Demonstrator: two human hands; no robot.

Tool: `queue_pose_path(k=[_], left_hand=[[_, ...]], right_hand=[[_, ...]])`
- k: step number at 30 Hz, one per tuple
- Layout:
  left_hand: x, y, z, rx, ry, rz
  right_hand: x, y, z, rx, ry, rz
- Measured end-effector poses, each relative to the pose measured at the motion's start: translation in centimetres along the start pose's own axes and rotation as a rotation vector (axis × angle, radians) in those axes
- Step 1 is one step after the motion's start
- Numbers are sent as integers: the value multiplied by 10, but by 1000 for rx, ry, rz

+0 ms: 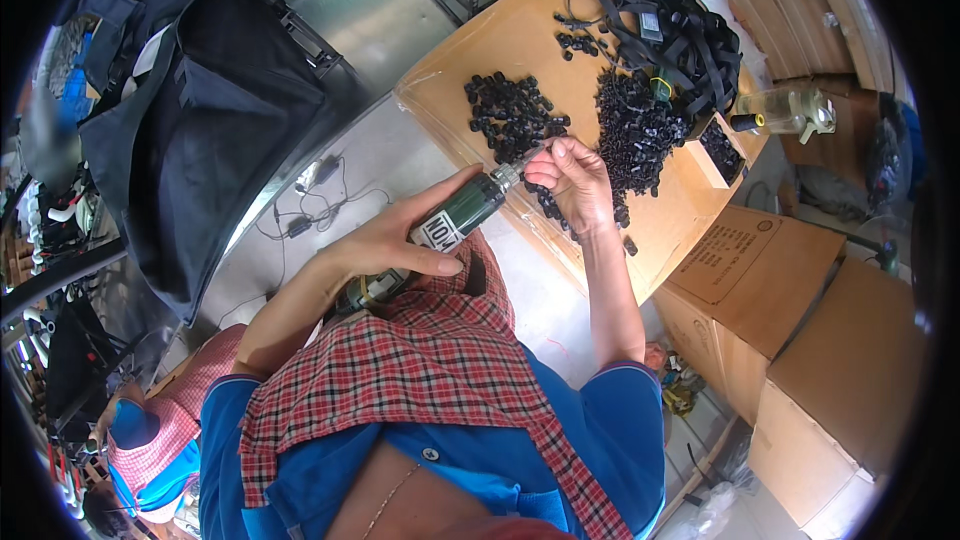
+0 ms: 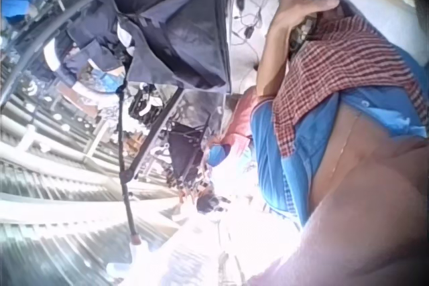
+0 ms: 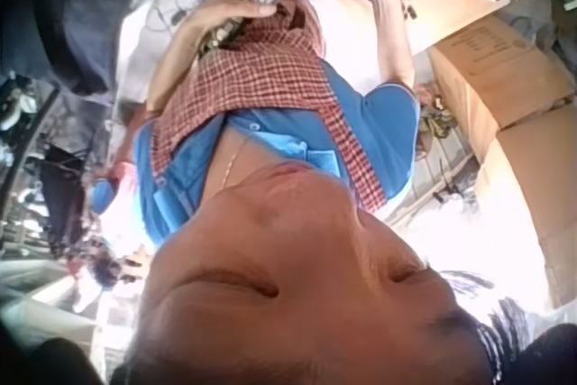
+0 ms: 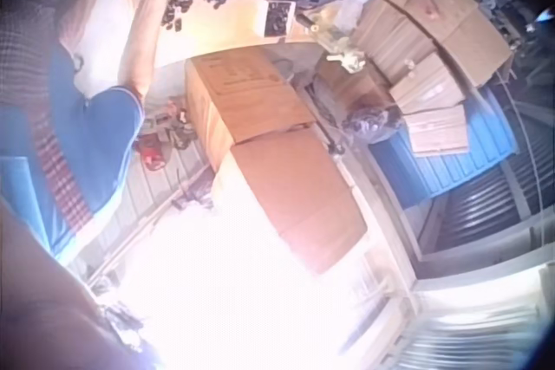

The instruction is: The person uses a cordless drill to attach black plastic fasteners to a stroller frame, repeatedly picking fasteners from a pile on a table and securing them to the stroller's fabric and frame. The person works at a metal table in a busy workshop with other workers visible in the background.

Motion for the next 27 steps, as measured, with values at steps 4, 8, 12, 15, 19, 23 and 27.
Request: queue_pose_path(k=[4,8,12,15,19,23,27], left_hand=[[-2,5,-1,35,-23,-92],[-3,2,0,43,-21,-80],[-3,4,2,107,2,-59],[-4,-1,4,188,26,13],[-8,0,7,17,-32,-77],[-9,0,7,-59,-58,-90],[-11,5,5,-66,-44,4]], right_hand=[[-1,2,2,6,11,8],[-2,4,3,-12,38,19],[-1,5,6,-35,43,21],[-3,4,7,-157,48,21],[-7,0,5,-394,24,88],[-15,-7,9,-471,-94,63],[-7,-57,-70,-1194,450,-302]])
Point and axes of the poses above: each hand's wrist, its own x-axis towards the middle knuckle, its own z-axis out of the palm, y = z × x, the point moved 2 cm from there along x, towards the middle knuckle, and after that the axes turned 7 degrees about -y, right-handed, at the moved point
